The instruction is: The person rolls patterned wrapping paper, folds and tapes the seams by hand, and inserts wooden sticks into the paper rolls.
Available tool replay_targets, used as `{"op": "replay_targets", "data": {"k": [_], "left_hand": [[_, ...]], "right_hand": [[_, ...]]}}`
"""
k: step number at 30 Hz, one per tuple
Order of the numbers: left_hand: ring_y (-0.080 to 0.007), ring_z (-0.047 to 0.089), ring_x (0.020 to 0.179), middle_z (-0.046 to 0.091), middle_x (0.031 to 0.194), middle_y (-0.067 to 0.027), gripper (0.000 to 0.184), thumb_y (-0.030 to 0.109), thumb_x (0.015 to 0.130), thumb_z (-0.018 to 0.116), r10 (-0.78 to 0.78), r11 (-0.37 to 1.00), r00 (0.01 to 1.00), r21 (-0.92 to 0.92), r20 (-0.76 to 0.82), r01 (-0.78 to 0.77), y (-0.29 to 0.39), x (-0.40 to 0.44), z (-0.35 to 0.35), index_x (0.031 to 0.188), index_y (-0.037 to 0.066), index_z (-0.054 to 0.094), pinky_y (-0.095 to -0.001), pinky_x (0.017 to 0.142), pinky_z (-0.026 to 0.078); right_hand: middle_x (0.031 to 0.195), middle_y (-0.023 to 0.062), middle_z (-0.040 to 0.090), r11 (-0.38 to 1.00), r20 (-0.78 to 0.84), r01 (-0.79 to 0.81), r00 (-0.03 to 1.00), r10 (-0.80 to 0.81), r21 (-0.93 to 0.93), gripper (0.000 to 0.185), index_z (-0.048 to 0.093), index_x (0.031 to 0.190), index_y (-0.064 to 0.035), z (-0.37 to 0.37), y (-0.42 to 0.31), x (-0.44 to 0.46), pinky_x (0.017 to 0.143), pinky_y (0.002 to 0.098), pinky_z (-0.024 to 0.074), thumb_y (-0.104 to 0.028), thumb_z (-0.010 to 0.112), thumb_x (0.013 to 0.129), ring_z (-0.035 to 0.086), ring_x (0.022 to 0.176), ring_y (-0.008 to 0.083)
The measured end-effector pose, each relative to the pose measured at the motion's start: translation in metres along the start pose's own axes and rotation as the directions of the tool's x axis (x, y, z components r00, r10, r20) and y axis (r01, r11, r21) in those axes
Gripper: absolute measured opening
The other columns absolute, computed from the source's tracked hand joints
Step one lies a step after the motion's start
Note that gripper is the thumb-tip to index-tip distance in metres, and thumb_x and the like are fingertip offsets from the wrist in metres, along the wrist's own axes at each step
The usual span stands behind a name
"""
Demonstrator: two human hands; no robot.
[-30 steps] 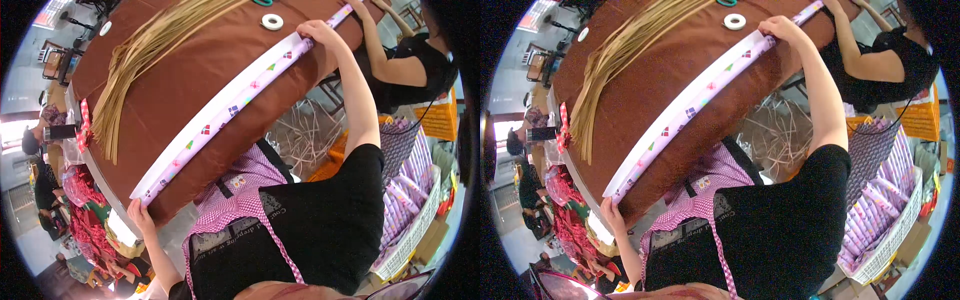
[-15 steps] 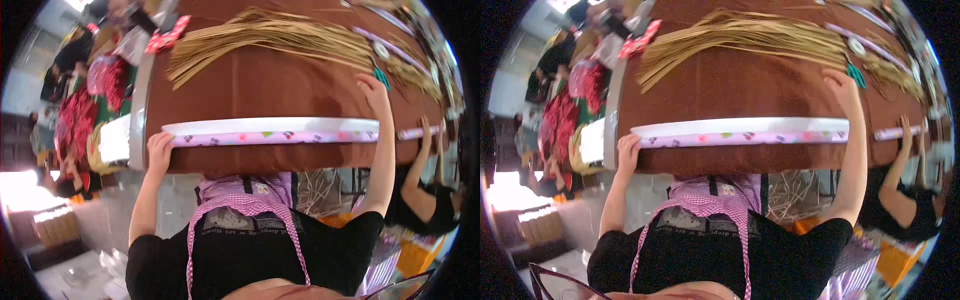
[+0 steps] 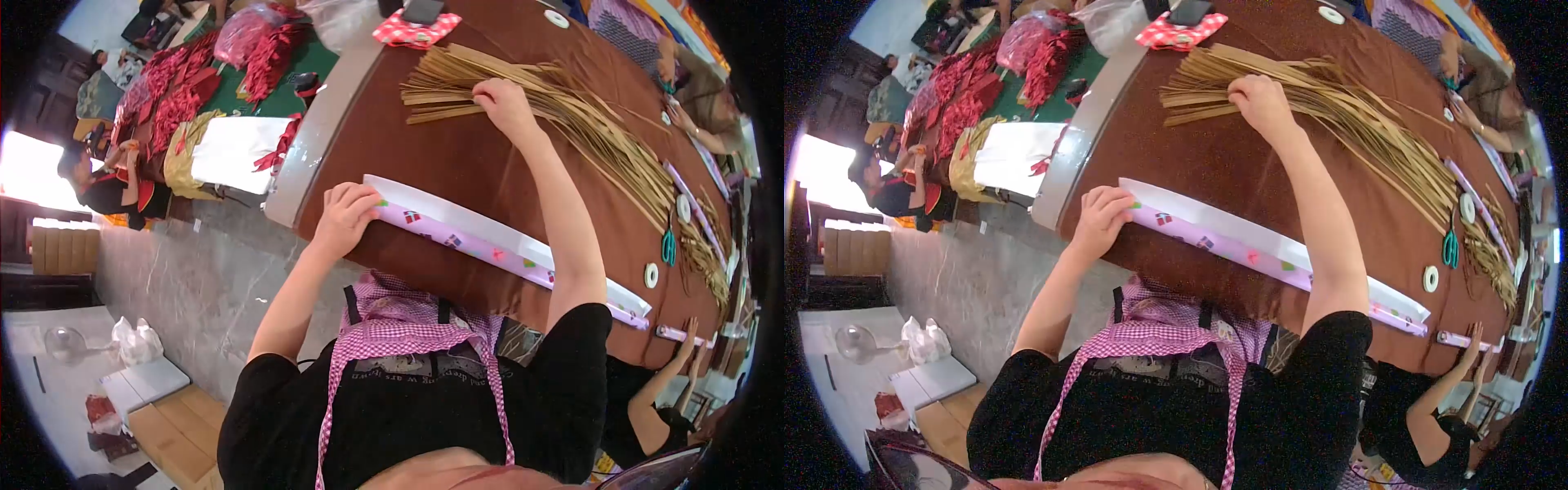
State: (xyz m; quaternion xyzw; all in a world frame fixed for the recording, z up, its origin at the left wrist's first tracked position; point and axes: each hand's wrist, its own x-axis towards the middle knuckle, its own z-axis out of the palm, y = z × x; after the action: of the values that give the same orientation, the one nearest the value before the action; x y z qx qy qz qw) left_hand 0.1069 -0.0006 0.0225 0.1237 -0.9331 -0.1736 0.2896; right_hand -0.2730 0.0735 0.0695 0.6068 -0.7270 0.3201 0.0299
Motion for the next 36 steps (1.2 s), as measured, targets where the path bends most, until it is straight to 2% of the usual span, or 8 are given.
{"op": "replay_targets", "data": {"k": [2,6,16,22,26,27,30,36], "left_hand": [[-0.0275,0.055,0.107,0.063,0.111,-0.0032,0.027,0.010,0.078,0.071,0.004,1.000,1.000,-0.022,0.022,-0.004,0.001,0.001,-0.002,0.105,0.011,0.066,-0.0400,0.091,0.039],[-0.0260,0.055,0.107,0.063,0.111,-0.0026,0.026,0.014,0.080,0.072,-0.010,0.998,1.000,-0.055,0.017,0.011,0.001,0.001,-0.003,0.105,0.011,0.066,-0.0392,0.091,0.039],[-0.0256,0.056,0.106,0.063,0.110,-0.0026,0.025,0.015,0.080,0.071,-0.024,0.996,1.000,-0.088,0.017,0.025,0.000,0.003,-0.003,0.104,0.010,0.066,-0.0396,0.091,0.040],[-0.0243,0.055,0.106,0.061,0.110,-0.0008,0.028,0.012,0.078,0.073,-0.017,0.996,1.000,-0.083,0.016,0.018,0.002,0.004,-0.004,0.105,0.011,0.064,-0.0406,0.089,0.040],[-0.0245,0.055,0.105,0.062,0.109,-0.0007,0.027,0.012,0.078,0.072,-0.008,0.998,1.000,-0.068,0.009,0.008,0.002,0.004,-0.004,0.105,0.011,0.064,-0.0402,0.088,0.040],[-0.0245,0.055,0.105,0.062,0.108,-0.0007,0.027,0.012,0.079,0.072,-0.013,0.998,1.000,-0.067,0.010,0.014,0.002,0.005,-0.004,0.104,0.011,0.065,-0.0401,0.088,0.040],[-0.0269,0.056,0.105,0.064,0.109,-0.0038,0.026,0.011,0.078,0.073,-0.015,0.997,1.000,-0.081,0.005,0.016,0.004,0.005,-0.005,0.103,0.009,0.067,-0.0386,0.088,0.040],[-0.0274,0.057,0.105,0.065,0.109,-0.0038,0.026,0.012,0.078,0.073,-0.020,0.997,1.000,-0.077,0.007,0.021,0.005,0.006,-0.005,0.103,0.009,0.067,-0.0398,0.090,0.041]], "right_hand": [[0.092,0.0098,0.066,0.974,-0.046,0.113,0.991,-0.124,-0.196,0.009,0.067,0.089,-0.0075,0.024,-0.006,0.014,0.084,0.0406,0.0467,-0.014,0.067,0.082,0.060,0.095,0.0305],[0.092,0.0068,0.061,0.913,-0.025,0.084,0.994,-0.102,-0.399,0.013,0.062,0.091,-0.0100,0.051,-0.010,0.021,0.083,0.0410,0.0439,-0.017,0.068,0.082,0.057,0.097,0.0274],[0.089,0.0078,0.066,0.918,0.024,0.098,0.995,-0.096,-0.384,0.008,0.065,0.091,-0.0095,0.044,0.000,0.023,0.079,0.0410,0.0454,-0.013,0.064,0.085,0.061,0.091,0.0270],[0.089,0.0124,0.069,0.969,-0.092,0.106,0.987,-0.129,-0.222,0.013,0.069,0.095,-0.0061,0.017,-0.011,0.025,0.079,0.0421,0.0490,-0.011,0.062,0.085,0.064,0.088,0.0313],[0.085,0.0100,0.068,0.981,-0.057,-0.174,0.982,0.179,0.085,0.012,0.068,0.096,-0.0022,-0.002,-0.019,0.015,0.079,0.0331,0.0503,-0.009,0.060,0.089,0.065,0.082,0.0213],[0.084,0.0083,0.068,0.926,0.014,-0.301,0.952,0.306,0.227,0.013,0.067,0.097,-0.0010,-0.006,-0.020,0.011,0.078,0.0298,0.0503,-0.008,0.059,0.090,0.064,0.081,0.0166],[0.087,0.0039,0.067,0.774,0.107,-0.384,0.917,0.385,0.503,0.012,0.066,0.099,0.0003,-0.017,-0.017,0.000,0.077,0.0255,0.0497,-0.008,0.060,0.092,0.061,0.083,0.0102],[0.091,0.0007,0.067,0.768,0.041,-0.307,0.938,0.345,0.563,0.016,0.066,0.104,0.0006,-0.026,-0.022,-0.010,0.078,0.0233,0.0487,-0.004,0.062,0.089,0.061,0.085,0.0085]]}}
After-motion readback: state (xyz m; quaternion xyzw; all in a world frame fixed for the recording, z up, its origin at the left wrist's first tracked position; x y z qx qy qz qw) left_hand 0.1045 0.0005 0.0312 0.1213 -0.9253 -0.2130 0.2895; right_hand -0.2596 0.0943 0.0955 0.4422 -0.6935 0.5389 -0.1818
